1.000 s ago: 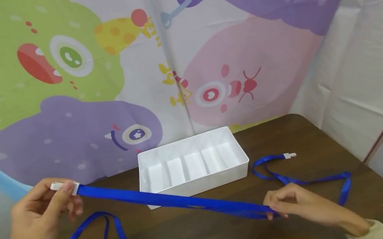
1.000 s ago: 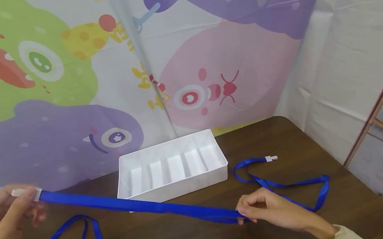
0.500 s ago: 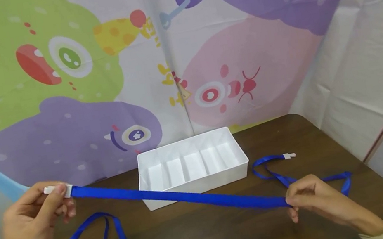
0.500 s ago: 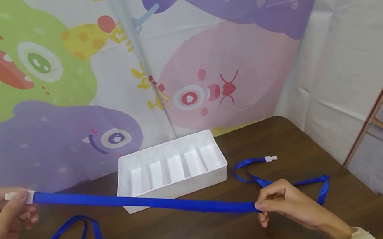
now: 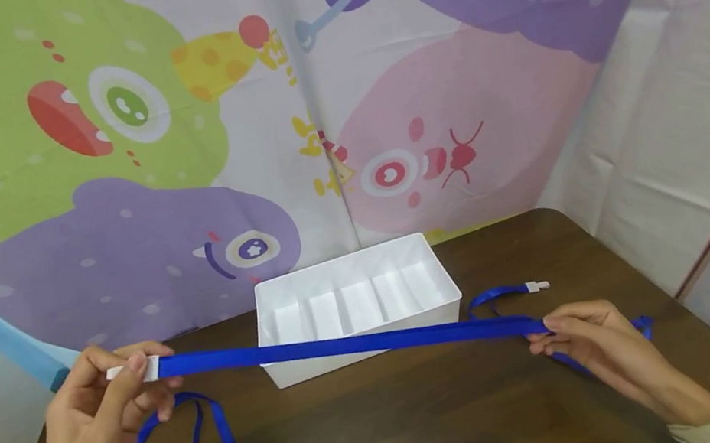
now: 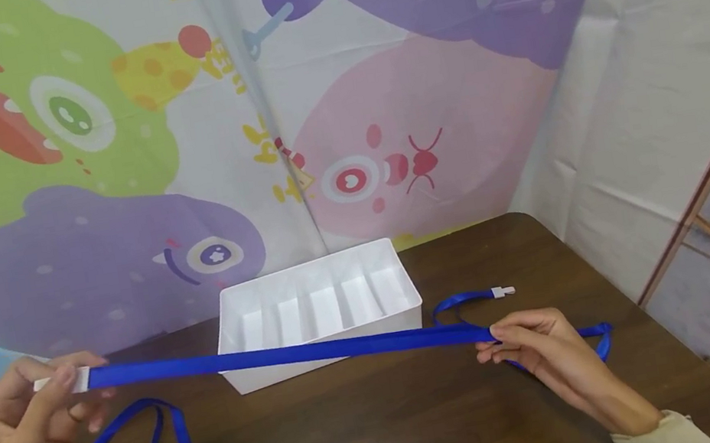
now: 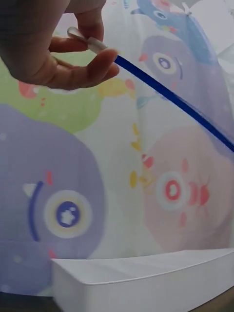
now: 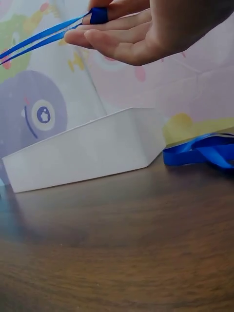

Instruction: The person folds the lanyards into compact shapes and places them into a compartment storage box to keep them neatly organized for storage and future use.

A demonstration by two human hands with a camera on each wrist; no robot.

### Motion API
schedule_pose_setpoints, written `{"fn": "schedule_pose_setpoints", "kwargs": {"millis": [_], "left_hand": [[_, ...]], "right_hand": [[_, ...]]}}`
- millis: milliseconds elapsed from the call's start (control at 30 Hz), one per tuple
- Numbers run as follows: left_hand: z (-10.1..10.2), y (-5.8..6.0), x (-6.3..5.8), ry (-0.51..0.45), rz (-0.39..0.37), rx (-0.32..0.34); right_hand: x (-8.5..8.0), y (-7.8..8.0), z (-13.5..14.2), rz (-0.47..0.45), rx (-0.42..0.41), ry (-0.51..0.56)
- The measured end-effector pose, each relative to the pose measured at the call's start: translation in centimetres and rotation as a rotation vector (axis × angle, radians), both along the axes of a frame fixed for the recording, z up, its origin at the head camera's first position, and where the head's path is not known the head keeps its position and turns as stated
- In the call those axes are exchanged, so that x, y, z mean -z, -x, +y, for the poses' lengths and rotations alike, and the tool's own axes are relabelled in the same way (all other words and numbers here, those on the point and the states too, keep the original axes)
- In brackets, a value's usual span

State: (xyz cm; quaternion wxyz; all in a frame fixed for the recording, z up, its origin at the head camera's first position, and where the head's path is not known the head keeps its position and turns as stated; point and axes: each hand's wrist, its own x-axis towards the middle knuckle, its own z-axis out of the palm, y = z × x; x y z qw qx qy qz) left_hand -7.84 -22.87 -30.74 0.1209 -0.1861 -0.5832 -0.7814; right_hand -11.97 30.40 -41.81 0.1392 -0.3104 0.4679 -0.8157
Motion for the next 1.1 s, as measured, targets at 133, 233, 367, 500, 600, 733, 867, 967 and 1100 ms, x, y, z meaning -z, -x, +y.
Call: {"fn": "schedule_pose_setpoints", "kwargs": {"millis": [133, 233, 367, 500, 600, 733, 867, 967, 1100], "left_hand": [[-0.1, 0.1, 0.4, -0.159, 0.072, 0.211], [-0.2, 0.1, 0.5, -0.265, 0.086, 0.308], [-0.1, 0.1, 0.5, -0.310, 0.090, 0.326], [-0.2, 0.1, 0.6, -0.321, 0.084, 0.330], [-0.5, 0.1, 0.9, -0.335, 0.072, 0.330], [-1.2, 0.2, 1.1, -0.334, 0.066, 0.305], [-1.4, 0.2, 1.4, -0.316, 0.076, 0.303], [-1.5, 0.2, 1.6, -0.295, 0.079, 0.294], [-1.5, 0.0, 1.6, -0.221, 0.060, 0.209]], "right_hand": [[-0.3, 0.0, 0.0, -0.027, 0.018, -0.005], [-0.5, -0.2, 0.0, -0.035, 0.039, -0.034], [-0.8, -0.3, -0.3, 0.015, 0.087, -0.030], [-1.2, -0.6, -0.4, 0.005, 0.065, 0.113], [-1.8, -1.1, -0.4, -0.039, 0.019, 0.204], [-2.3, -1.1, -0.2, 0.013, 0.049, 0.117], [-2.1, -0.8, 0.2, 0.080, 0.071, 0.006], [-1.9, -0.8, 0.4, 0.095, 0.071, -0.051], [-1.9, -0.9, 0.4, 0.098, 0.097, -0.134]]}}
